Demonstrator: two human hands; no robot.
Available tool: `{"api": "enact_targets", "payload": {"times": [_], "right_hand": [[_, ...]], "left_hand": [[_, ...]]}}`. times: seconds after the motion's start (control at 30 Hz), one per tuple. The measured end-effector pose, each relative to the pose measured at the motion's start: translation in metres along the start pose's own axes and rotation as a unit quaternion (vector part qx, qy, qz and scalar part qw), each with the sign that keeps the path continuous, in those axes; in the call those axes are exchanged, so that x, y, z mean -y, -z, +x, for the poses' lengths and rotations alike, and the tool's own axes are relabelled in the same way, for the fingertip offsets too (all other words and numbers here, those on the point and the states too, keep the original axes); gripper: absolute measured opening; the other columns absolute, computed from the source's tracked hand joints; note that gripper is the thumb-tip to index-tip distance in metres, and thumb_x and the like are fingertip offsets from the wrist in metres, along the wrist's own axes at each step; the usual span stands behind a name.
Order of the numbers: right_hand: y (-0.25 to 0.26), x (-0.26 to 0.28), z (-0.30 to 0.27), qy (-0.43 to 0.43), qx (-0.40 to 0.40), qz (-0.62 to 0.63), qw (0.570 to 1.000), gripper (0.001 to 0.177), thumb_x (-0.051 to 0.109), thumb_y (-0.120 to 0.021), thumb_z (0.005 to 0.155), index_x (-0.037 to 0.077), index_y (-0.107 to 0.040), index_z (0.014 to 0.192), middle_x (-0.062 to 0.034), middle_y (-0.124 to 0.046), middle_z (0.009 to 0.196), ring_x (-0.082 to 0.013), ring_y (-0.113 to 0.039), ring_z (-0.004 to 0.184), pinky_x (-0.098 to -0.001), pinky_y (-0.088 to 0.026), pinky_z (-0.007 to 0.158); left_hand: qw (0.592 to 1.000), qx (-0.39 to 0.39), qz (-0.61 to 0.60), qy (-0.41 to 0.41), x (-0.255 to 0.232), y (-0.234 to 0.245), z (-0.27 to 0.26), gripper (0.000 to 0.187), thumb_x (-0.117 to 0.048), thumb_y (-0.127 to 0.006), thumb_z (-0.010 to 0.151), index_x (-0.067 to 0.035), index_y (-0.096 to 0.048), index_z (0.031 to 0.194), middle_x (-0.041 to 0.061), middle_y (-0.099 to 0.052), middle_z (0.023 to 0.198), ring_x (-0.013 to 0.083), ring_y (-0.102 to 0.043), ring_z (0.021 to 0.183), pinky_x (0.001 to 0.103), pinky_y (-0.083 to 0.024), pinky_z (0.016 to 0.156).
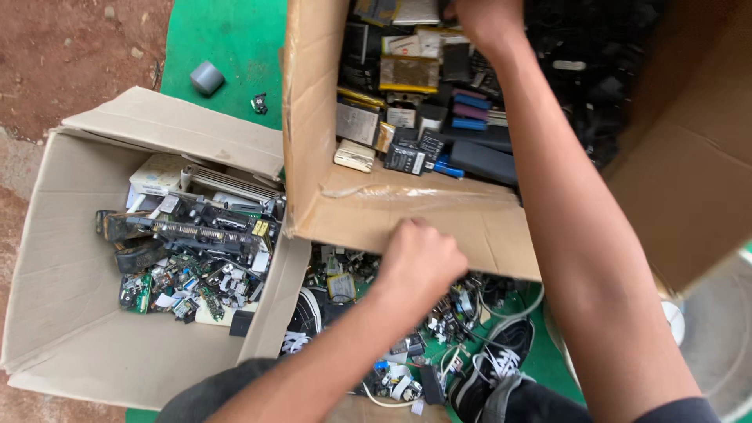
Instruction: The person sorts through electronic waste by picking up and examining items such as batteries, circuit boards, and power adapters from cardboard boxes and placing them into other containers.
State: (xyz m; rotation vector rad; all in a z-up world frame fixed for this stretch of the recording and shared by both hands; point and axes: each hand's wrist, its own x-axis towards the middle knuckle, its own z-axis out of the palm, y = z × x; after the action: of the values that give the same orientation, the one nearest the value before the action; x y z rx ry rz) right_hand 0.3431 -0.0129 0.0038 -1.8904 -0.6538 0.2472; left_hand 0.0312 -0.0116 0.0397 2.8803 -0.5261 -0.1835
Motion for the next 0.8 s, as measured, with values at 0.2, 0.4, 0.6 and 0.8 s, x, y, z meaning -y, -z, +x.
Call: {"api": "enact_targets", "payload": {"times": [0.2, 0.4, 0.6, 0.8], "right_hand": [[0.027, 0.109, -0.152, 0.047, -0.008, -0.006, 0.999, 0.013, -0.004, -0.060, 0.096, 0.000, -0.069, 0.103, -0.0112, -0.074, 0.080, -0.0112, -0.068, 0.065, -0.0242, -0.059, 0.051], [0.023, 0.157, -0.325, -0.070, -0.042, 0.053, 0.995, 0.011, 0.007, -0.064, 0.102, 0.003, -0.070, 0.109, -0.0073, -0.073, 0.081, -0.0070, -0.055, 0.060, -0.0207, -0.045, 0.052], [-0.012, 0.102, -0.424, -0.226, -0.017, 0.052, 0.973, 0.018, 0.007, -0.062, 0.097, 0.002, -0.072, 0.111, -0.0093, -0.077, 0.088, -0.0129, -0.072, 0.080, -0.0254, -0.057, 0.071], [-0.082, 0.023, -0.454, -0.287, 0.122, -0.035, 0.949, 0.022, 0.005, -0.057, 0.094, 0.003, -0.073, 0.109, -0.0105, -0.078, 0.092, -0.0122, -0.063, 0.069, -0.0265, -0.052, 0.061]], "left_hand": [[0.988, 0.142, 0.059, -0.002, 0.016, 0.016, 0.009, 0.011, -0.019, -0.070, 0.094, -0.024, -0.080, 0.090, -0.004, -0.075, 0.084, 0.0248, -0.073, 0.082, 0.042, -0.060, 0.068], [0.984, 0.061, 0.168, -0.017, 0.017, 0.007, -0.002, 0.015, -0.023, -0.067, 0.093, -0.031, -0.080, 0.094, -0.001, -0.077, 0.091, 0.0304, -0.072, 0.097, 0.045, -0.055, 0.078], [0.983, 0.012, 0.180, -0.021, 0.033, -0.017, -0.006, 0.015, -0.010, -0.069, 0.089, -0.020, -0.078, 0.083, 0.003, -0.076, 0.083, 0.0303, -0.072, 0.086, 0.045, -0.059, 0.063], [0.984, 0.053, 0.169, -0.007, 0.031, -0.015, -0.008, 0.014, 0.000, -0.067, 0.088, -0.010, -0.077, 0.088, 0.009, -0.074, 0.086, 0.0330, -0.065, 0.096, 0.046, -0.059, 0.057]]}}
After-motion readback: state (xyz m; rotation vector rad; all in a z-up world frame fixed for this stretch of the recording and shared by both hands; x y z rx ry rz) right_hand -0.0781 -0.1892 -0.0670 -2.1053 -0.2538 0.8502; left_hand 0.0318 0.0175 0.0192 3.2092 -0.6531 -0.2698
